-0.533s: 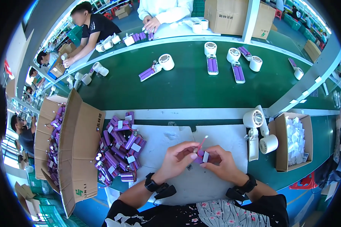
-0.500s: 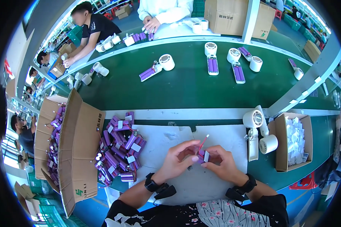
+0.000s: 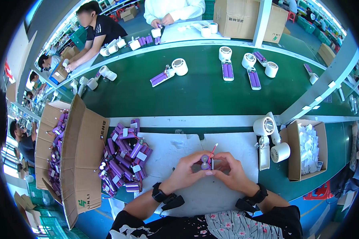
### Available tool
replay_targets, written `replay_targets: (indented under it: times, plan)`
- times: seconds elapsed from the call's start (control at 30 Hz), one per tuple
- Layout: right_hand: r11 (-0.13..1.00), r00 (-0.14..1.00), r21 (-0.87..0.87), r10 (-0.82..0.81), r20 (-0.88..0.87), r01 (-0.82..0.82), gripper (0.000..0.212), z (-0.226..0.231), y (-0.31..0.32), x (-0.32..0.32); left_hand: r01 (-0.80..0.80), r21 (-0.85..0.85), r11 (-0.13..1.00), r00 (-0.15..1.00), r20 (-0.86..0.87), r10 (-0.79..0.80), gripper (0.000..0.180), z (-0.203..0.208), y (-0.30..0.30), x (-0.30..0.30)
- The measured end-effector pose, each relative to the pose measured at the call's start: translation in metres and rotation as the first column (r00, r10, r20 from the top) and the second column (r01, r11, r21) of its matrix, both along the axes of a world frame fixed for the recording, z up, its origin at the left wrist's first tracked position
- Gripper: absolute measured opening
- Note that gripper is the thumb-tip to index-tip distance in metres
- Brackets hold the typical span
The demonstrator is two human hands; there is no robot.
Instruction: The person assembles a handheld fan by plugging a battery pack into the circuit board and pressing it into the housing. They then fit the circuit board into its slot, test the device, and set it aside on the assembly line.
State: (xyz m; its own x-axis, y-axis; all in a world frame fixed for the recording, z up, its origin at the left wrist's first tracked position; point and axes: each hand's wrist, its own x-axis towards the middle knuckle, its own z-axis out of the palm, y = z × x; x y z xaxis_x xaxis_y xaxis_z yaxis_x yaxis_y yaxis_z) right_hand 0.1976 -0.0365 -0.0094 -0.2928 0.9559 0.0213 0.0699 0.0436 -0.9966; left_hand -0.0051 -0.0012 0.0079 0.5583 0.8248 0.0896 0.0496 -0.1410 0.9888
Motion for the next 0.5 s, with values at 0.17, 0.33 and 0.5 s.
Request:
replay_targets:
  times: [0.17, 0.33, 0.5]
  plan:
    - [0.998, 0.998, -0.053, -0.028, -0.052, 0.025, 0.028, 0.003, 0.002, 0.001, -0.065, 0.068, 0.996, 0.997, -0.042, 0.068, 0.044, -0.001, 0.000, 0.001]
    - [0.995, 0.993, 0.079, 0.053, 0.103, -0.061, 0.014, 0.009, 0.004, -0.002, -0.065, 0.108, 0.992, 0.990, -0.115, 0.077, 0.043, -0.006, -0.001, -0.001]
    - [0.972, 0.970, 0.210, 0.053, 0.238, -0.104, 0.013, 0.015, 0.006, -0.002, -0.051, 0.198, 0.979, 0.986, -0.144, 0.080, 0.045, -0.001, -0.001, -0.001]
